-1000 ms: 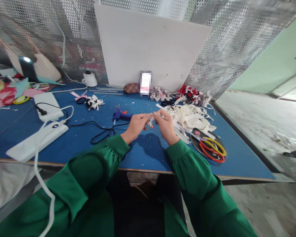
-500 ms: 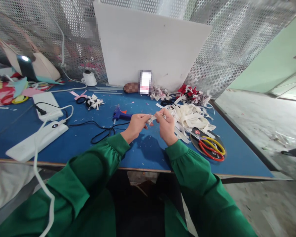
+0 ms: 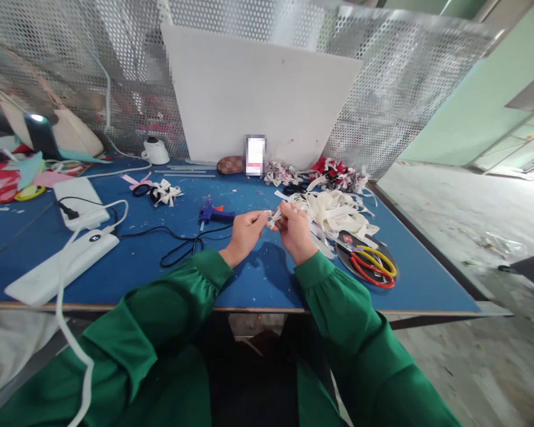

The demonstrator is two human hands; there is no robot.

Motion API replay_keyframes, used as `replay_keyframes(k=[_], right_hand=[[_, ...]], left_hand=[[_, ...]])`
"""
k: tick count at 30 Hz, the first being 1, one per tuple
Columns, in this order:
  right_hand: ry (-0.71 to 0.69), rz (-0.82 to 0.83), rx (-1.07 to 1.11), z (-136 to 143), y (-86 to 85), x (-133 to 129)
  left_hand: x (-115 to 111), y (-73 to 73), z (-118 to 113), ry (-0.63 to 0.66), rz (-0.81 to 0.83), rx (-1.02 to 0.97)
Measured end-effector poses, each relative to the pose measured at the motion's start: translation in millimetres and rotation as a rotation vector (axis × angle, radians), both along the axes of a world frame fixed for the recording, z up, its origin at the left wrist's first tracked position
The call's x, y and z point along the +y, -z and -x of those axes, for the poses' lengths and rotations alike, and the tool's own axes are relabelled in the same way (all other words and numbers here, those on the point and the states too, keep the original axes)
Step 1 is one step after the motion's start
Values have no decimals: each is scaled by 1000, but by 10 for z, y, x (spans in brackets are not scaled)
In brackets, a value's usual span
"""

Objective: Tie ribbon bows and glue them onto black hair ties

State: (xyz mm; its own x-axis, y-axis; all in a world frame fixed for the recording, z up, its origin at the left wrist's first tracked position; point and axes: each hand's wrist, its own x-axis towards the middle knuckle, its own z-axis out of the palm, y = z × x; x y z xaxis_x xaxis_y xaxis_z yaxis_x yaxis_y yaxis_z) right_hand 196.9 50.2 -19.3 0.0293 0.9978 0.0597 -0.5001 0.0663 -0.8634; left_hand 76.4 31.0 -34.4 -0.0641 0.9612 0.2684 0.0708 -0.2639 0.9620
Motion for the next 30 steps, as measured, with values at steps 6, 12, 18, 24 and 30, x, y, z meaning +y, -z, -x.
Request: replay_keyframes(k=[6,12,18,24,30], right_hand=[[42,63,-39,11,45,45],[61,121,0,61,7,-7],[45,83,21,64,6,-20],[-9,165,69,35,-8,10],[-92,22,48,32,-11,-9]], left_hand=[[-40,67,3,48,-31,168],[-69,69,-49,22,-38,81],[-44,60,-19,-62,-51,262],[-56,47,-21,-14,-79,269],[31,51,39,-79,-100,158]])
